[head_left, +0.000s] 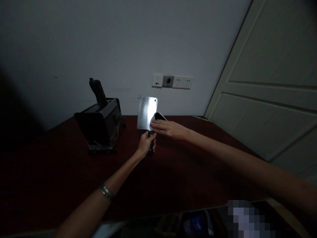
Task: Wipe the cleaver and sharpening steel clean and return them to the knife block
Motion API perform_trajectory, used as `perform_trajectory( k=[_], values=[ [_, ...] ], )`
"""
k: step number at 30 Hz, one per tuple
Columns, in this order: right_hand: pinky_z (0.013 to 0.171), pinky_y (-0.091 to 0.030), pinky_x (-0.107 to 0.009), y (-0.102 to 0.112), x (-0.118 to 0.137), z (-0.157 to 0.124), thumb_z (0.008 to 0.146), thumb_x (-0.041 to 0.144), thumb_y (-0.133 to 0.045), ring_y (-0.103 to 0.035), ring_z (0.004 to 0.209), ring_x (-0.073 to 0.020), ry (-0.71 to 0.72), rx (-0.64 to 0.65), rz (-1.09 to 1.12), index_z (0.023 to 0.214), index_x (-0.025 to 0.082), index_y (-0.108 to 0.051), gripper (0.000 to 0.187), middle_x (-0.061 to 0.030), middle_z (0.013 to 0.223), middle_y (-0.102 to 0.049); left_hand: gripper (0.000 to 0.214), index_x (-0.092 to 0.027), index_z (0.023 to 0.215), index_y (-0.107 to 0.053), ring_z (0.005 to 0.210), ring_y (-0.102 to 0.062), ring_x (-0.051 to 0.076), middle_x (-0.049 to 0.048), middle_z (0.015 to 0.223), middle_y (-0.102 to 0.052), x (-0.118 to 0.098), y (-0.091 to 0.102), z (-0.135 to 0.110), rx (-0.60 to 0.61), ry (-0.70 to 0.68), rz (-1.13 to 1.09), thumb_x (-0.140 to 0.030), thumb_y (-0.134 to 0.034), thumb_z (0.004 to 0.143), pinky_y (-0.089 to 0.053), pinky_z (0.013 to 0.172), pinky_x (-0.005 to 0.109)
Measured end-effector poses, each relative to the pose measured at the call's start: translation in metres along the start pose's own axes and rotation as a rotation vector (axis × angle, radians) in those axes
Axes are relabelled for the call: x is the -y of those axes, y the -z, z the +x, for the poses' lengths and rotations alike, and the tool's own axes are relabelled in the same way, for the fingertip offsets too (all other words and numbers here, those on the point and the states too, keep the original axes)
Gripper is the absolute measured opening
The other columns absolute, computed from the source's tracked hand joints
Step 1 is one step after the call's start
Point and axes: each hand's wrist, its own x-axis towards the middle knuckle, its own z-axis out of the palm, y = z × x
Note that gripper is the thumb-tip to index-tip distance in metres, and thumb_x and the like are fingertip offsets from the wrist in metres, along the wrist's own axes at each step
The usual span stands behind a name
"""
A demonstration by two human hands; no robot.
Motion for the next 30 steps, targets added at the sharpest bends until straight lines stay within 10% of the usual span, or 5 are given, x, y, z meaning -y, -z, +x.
perform_trajectory(
  k=[30],
  values=[
    [0.106,-0.035,-0.042,0.003,0.005,-0.029,0.090,0.009,-0.041,-0.029,0.131,-0.0208,0.007,-0.033,-0.028,0.127,0.012,-0.045,0.038,-0.0121,0.134,-0.046,0.028,-0.019,0.073,-0.040,0.028,-0.041,0.007,-0.0078,0.050,-0.046,0.000,0.002,0.001,0.061,-0.001,0.051,-0.041,-0.058,0.075,-0.033,0.028,0.018]
  ],
)
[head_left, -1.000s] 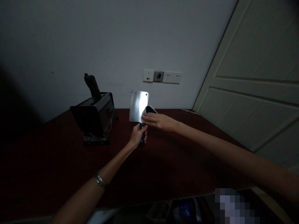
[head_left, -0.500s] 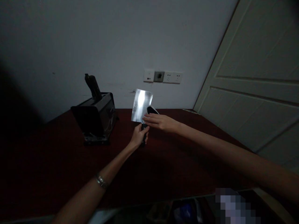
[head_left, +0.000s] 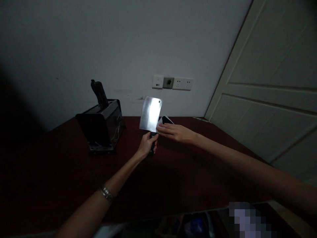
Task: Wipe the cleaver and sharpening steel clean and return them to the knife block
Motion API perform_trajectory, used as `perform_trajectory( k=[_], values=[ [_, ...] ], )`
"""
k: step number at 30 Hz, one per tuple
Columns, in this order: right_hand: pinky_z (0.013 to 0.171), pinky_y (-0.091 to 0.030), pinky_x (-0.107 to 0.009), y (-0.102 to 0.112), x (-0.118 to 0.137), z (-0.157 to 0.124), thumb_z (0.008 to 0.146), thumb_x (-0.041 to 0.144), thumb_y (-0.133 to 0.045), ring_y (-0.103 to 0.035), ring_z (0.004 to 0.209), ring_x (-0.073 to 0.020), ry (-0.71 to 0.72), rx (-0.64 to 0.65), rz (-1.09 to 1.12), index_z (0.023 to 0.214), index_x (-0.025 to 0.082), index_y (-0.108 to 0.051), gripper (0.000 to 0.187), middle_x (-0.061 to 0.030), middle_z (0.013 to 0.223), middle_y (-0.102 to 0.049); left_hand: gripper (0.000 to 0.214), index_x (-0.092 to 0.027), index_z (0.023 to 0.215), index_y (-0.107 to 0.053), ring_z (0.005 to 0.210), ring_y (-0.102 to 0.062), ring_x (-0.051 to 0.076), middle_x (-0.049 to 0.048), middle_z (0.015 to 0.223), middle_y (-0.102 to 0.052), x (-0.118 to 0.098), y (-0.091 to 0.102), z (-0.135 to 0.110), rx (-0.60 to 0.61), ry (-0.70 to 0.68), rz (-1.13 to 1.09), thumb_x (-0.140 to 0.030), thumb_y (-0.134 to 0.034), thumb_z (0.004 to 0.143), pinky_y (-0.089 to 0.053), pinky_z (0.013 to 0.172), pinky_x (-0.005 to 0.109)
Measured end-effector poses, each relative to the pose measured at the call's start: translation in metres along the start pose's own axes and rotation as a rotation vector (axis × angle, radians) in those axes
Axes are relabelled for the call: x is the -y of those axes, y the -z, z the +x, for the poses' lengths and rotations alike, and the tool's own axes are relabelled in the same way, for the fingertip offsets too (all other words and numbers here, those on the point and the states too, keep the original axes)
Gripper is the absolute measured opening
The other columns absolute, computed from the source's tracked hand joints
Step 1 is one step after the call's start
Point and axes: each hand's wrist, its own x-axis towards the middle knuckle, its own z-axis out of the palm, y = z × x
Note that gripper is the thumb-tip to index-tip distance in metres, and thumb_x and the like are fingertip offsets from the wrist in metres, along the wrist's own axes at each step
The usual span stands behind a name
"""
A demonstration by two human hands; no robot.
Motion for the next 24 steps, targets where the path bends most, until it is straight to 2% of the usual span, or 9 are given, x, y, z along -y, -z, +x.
perform_trajectory(
  k=[6,12,15,18,21,24],
  values=[
    [0.104,-0.039,-0.043,-0.004,0.007,-0.024,0.089,0.008,-0.043,-0.033,0.129,-0.0213,-0.116,-0.051,-0.010,0.132,0.017,-0.040,0.044,-0.0110,0.135,-0.045,0.030,-0.019,0.071,-0.040,0.029,-0.042,0.007,-0.0073,0.051,-0.047,-0.003,-0.003,-0.002,0.011,0.010,0.008,-0.041,-0.059,0.074,-0.033,0.028,0.017],
    [0.102,-0.038,-0.045,-0.035,0.018,-0.038,0.088,0.008,-0.040,-0.034,0.129,-0.0219,-0.270,-0.050,0.032,0.134,0.014,-0.037,0.047,-0.0150,0.134,-0.045,0.031,-0.019,0.071,-0.039,0.030,-0.043,0.007,-0.0076,0.051,-0.047,-0.004,-0.002,-0.001,-0.001,0.023,-0.037,-0.042,-0.060,0.073,-0.034,0.027,0.018],
    [0.105,-0.032,-0.048,-0.051,0.028,-0.041,0.082,0.008,-0.045,-0.033,0.129,-0.0249,-0.304,0.040,0.073,0.133,0.010,-0.039,0.051,-0.0167,0.133,-0.046,0.032,-0.019,0.072,-0.040,0.030,-0.043,0.007,-0.0078,0.052,-0.047,-0.006,-0.002,-0.001,-0.005,0.015,-0.058,-0.043,-0.061,0.073,-0.035,0.028,0.018],
    [0.107,-0.024,-0.050,-0.061,0.038,-0.046,0.076,0.008,-0.049,-0.031,0.130,-0.0272,-0.334,0.175,0.148,0.132,0.011,-0.041,0.057,-0.0141,0.129,-0.051,0.031,-0.018,0.072,-0.040,0.030,-0.043,0.007,-0.0070,0.054,-0.048,-0.008,-0.004,-0.002,-0.003,0.001,-0.054,-0.042,-0.060,0.074,-0.035,0.028,0.019],
    [0.107,-0.022,-0.050,-0.062,0.046,-0.052,0.078,0.020,-0.052,-0.034,0.128,-0.0273,-0.400,0.238,0.241,0.133,0.013,-0.041,0.057,-0.0128,0.129,-0.052,0.031,-0.018,0.072,-0.041,0.031,-0.044,0.007,-0.0060,0.055,-0.050,-0.009,-0.005,-0.003,0.000,0.001,-0.059,-0.042,-0.060,0.074,-0.036,0.028,0.019],
    [0.107,-0.024,-0.050,-0.057,0.052,-0.054,0.079,0.043,-0.053,-0.032,0.129,-0.0294,-0.471,0.215,0.292,0.135,0.011,-0.038,0.066,-0.0158,0.134,-0.045,0.031,-0.018,0.074,-0.043,0.034,-0.046,0.008,-0.0055,0.056,-0.051,-0.009,-0.005,-0.002,0.006,0.017,-0.085,-0.043,-0.061,0.074,-0.040,0.031,0.020]
  ],
)
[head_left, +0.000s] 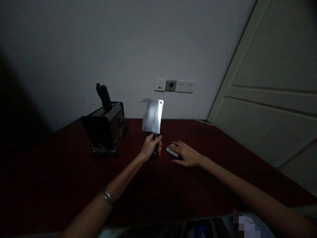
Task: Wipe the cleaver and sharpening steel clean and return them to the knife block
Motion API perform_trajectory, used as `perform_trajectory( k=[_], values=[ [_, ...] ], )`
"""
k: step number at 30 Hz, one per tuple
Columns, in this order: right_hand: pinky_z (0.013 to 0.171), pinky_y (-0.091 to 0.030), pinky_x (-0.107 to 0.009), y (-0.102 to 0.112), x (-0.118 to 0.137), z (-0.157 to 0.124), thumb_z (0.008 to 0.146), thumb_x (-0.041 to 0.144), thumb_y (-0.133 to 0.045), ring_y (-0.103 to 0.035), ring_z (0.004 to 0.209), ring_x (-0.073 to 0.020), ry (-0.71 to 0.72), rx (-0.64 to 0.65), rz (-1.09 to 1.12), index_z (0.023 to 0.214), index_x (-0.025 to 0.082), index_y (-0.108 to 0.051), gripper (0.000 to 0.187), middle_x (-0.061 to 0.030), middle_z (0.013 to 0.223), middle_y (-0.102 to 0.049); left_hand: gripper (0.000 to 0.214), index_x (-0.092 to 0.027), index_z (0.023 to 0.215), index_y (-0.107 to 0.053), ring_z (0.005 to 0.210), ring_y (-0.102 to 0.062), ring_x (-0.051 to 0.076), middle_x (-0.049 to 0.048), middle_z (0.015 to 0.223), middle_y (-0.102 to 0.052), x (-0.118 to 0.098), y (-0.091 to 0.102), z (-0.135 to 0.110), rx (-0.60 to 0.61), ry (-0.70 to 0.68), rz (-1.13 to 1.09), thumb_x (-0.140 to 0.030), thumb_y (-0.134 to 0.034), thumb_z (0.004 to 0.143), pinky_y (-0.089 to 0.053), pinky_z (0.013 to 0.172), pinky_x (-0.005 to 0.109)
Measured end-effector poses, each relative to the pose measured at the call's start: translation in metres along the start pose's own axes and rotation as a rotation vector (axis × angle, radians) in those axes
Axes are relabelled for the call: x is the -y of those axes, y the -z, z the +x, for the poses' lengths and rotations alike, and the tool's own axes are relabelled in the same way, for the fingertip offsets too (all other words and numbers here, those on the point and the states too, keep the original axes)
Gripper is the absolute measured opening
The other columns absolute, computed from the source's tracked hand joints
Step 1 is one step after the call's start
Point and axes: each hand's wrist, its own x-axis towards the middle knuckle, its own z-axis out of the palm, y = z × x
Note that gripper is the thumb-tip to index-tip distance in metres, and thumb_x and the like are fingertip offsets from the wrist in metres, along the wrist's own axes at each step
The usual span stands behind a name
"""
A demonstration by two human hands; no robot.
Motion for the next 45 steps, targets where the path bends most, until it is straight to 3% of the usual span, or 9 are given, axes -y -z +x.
perform_trajectory(
  k=[3,6,9,12,15,25,39,45],
  values=[
    [0.106,-0.026,-0.051,0.007,0.009,-0.002,0.080,0.050,-0.051,-0.023,0.133,-0.0291,-0.060,-0.134,0.052,0.138,0.012,-0.030,0.073,-0.0167,0.142,-0.032,0.031,-0.017,0.076,-0.045,0.036,-0.048,0.008,-0.0047,0.057,-0.052,-0.003,0.000,0.001,-0.007,0.013,-0.036,-0.042,-0.062,0.074,-0.044,0.034,0.022],
    [0.106,-0.028,-0.050,0.019,0.027,-0.002,0.084,0.038,-0.049,-0.019,0.135,-0.0264,-0.068,-0.360,0.103,0.142,0.013,-0.019,0.070,-0.0161,0.146,-0.023,0.027,-0.015,0.077,-0.046,0.041,-0.054,0.011,-0.0013,0.059,-0.056,-0.011,-0.001,0.002,-0.027,0.031,-0.090,-0.037,-0.063,0.075,-0.046,0.038,0.022],
    [0.105,-0.030,-0.051,0.029,0.053,0.000,0.083,0.025,-0.050,-0.020,0.134,-0.0273,0.009,-0.508,0.086,0.142,0.012,-0.015,0.070,-0.0172,0.146,-0.022,0.020,-0.013,0.078,-0.048,0.057,-0.064,0.017,0.0066,0.066,-0.063,-0.021,-0.001,0.003,-0.031,0.069,-0.183,-0.029,-0.061,0.078,-0.052,0.052,0.027],
    [0.104,-0.033,-0.052,0.032,0.078,0.006,0.081,0.018,-0.049,-0.022,0.134,-0.0287,0.078,-0.559,0.031,0.142,0.008,-0.015,0.071,-0.0197,0.144,-0.027,0.015,-0.012,0.077,-0.049,0.067,-0.067,0.020,0.0109,0.069,-0.066,-0.028,0.000,0.005,-0.053,0.105,-0.264,-0.023,-0.059,0.080,-0.054,0.065,0.031],
    [0.102,-0.037,-0.051,0.027,0.091,0.018,0.079,0.015,-0.048,-0.025,0.132,-0.0292,0.098,-0.598,-0.009,0.141,0.006,-0.017,0.070,-0.0218,0.141,-0.032,0.015,-0.012,0.079,-0.049,0.072,-0.068,0.022,0.0119,0.072,-0.067,-0.031,-0.001,0.005,-0.059,0.123,-0.314,-0.025,-0.057,0.082,-0.053,0.067,0.032],
    [0.097,-0.044,-0.047,0.014,0.085,0.049,0.079,0.010,-0.052,-0.044,0.122,-0.0273,0.097,-0.828,-0.075,0.130,0.005,-0.040,0.052,-0.0229,0.122,-0.055,0.019,-0.012,0.081,-0.051,0.075,-0.068,0.023,0.0108,0.071,-0.068,-0.032,-0.008,0.009,-0.068,0.212,-0.381,-0.030,-0.055,0.084,-0.053,0.067,0.034],
    [0.097,-0.044,-0.050,0.036,0.065,0.057,0.084,0.017,-0.049,-0.050,0.116,-0.0274,0.209,-0.869,-0.185,0.115,0.005,-0.054,0.034,-0.0207,0.110,-0.063,0.030,-0.011,0.074,-0.057,0.072,-0.065,0.018,0.0088,0.074,-0.065,-0.035,-0.011,0.020,-0.092,0.216,-0.367,-0.041,-0.065,0.075,-0.051,0.065,0.027],
    [0.096,-0.045,-0.050,0.063,0.061,0.062,0.085,0.019,-0.049,-0.053,0.113,-0.0291,0.290,-0.841,-0.276,0.114,0.001,-0.053,0.035,-0.0216,0.104,-0.064,0.026,-0.013,0.074,-0.059,0.068,-0.062,0.015,0.0062,0.070,-0.063,-0.049,-0.015,0.021,-0.110,0.199,-0.382,-0.038,-0.064,0.077,-0.050,0.063,0.024]
  ],
)
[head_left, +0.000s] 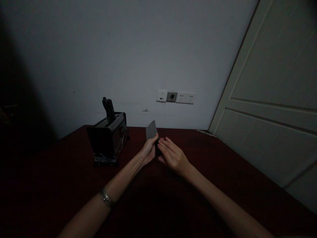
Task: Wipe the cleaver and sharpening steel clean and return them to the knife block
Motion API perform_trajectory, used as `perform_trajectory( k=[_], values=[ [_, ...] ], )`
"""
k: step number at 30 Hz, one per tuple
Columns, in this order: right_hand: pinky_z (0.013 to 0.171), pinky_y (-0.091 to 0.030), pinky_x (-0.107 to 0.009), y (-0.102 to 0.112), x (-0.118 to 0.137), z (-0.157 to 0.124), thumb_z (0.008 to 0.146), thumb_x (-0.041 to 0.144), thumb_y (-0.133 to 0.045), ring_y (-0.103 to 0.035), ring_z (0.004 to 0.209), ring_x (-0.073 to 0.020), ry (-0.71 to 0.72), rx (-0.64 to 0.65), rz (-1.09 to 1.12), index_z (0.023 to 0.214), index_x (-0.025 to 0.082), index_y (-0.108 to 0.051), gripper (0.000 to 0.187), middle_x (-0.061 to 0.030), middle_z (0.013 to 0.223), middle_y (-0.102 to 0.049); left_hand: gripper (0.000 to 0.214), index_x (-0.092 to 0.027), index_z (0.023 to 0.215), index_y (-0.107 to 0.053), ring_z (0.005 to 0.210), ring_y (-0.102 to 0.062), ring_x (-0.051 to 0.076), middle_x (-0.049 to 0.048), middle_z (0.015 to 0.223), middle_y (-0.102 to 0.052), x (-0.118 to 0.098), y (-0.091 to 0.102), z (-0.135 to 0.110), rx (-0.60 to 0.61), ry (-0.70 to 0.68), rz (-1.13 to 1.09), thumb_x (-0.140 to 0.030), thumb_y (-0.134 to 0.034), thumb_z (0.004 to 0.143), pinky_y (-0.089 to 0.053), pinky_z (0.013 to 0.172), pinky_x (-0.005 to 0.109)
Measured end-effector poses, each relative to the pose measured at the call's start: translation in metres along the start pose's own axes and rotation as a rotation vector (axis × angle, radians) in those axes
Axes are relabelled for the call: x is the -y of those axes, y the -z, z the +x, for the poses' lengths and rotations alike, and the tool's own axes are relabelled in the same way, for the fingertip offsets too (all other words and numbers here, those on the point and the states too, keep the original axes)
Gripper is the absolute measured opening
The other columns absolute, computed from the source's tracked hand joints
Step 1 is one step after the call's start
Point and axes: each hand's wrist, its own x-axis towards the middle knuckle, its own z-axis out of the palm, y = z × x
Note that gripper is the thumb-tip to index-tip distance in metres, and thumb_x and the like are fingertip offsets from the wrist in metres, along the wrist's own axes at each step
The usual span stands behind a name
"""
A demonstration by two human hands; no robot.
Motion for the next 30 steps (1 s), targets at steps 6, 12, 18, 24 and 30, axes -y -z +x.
perform_trajectory(
  k=[6,12,18,24,30],
  values=[
    [0.097,-0.045,-0.050,0.013,-0.022,0.021,0.087,0.023,-0.046,-0.055,0.110,-0.0267,0.000,0.072,0.050,0.121,0.006,-0.048,0.038,-0.0176,0.106,-0.064,0.024,-0.015,0.077,-0.060,0.063,-0.059,0.012,0.0033,0.070,-0.062,-0.008,-0.012,0.001,-0.009,0.008,-0.091,-0.038,-0.054,0.083,-0.048,0.061,0.022],
    [0.099,-0.043,-0.046,0.019,-0.044,0.043,0.084,0.020,-0.049,-0.057,0.105,-0.0251,-0.006,0.123,0.124,0.117,0.005,-0.049,0.036,-0.0178,0.101,-0.063,0.038,-0.015,0.080,-0.058,0.060,-0.057,0.012,0.0045,0.072,-0.062,-0.017,-0.024,0.001,0.037,0.100,-0.260,-0.040,-0.032,0.091,-0.046,0.058,0.022],
    [0.089,-0.049,-0.044,0.020,-0.065,0.048,0.081,0.027,-0.055,-0.056,0.106,-0.0273,-0.093,0.160,0.131,0.115,0.008,-0.049,0.039,-0.0170,0.101,-0.063,0.046,-0.015,0.079,-0.055,0.068,-0.060,0.015,0.0087,0.073,-0.061,-0.021,-0.032,-0.005,0.127,0.103,-0.387,-0.042,-0.019,0.092,-0.049,0.069,0.029],
    [0.075,-0.051,-0.034,0.032,-0.087,0.059,0.077,0.026,-0.058,-0.062,0.089,-0.0229,-0.277,0.160,0.212,0.103,0.011,-0.057,0.030,-0.0135,0.093,-0.065,0.045,-0.008,0.085,-0.055,0.079,-0.063,0.026,0.0204,0.085,-0.061,-0.048,-0.050,-0.047,0.083,0.243,-0.130,-0.047,-0.032,0.087,-0.049,0.066,0.036],
    [0.066,-0.047,-0.026,0.056,-0.104,0.087,0.074,0.021,-0.059,-0.061,0.069,-0.0143,-0.389,0.187,0.368,0.084,0.014,-0.064,0.014,-0.0031,0.076,-0.067,0.022,-0.010,0.092,-0.061,0.062,-0.058,0.012,0.0083,0.082,-0.063,-0.099,-0.044,-0.047,-0.089,-0.402,0.343,-0.015,-0.061,0.070,-0.039,0.049,0.020]
  ],
)
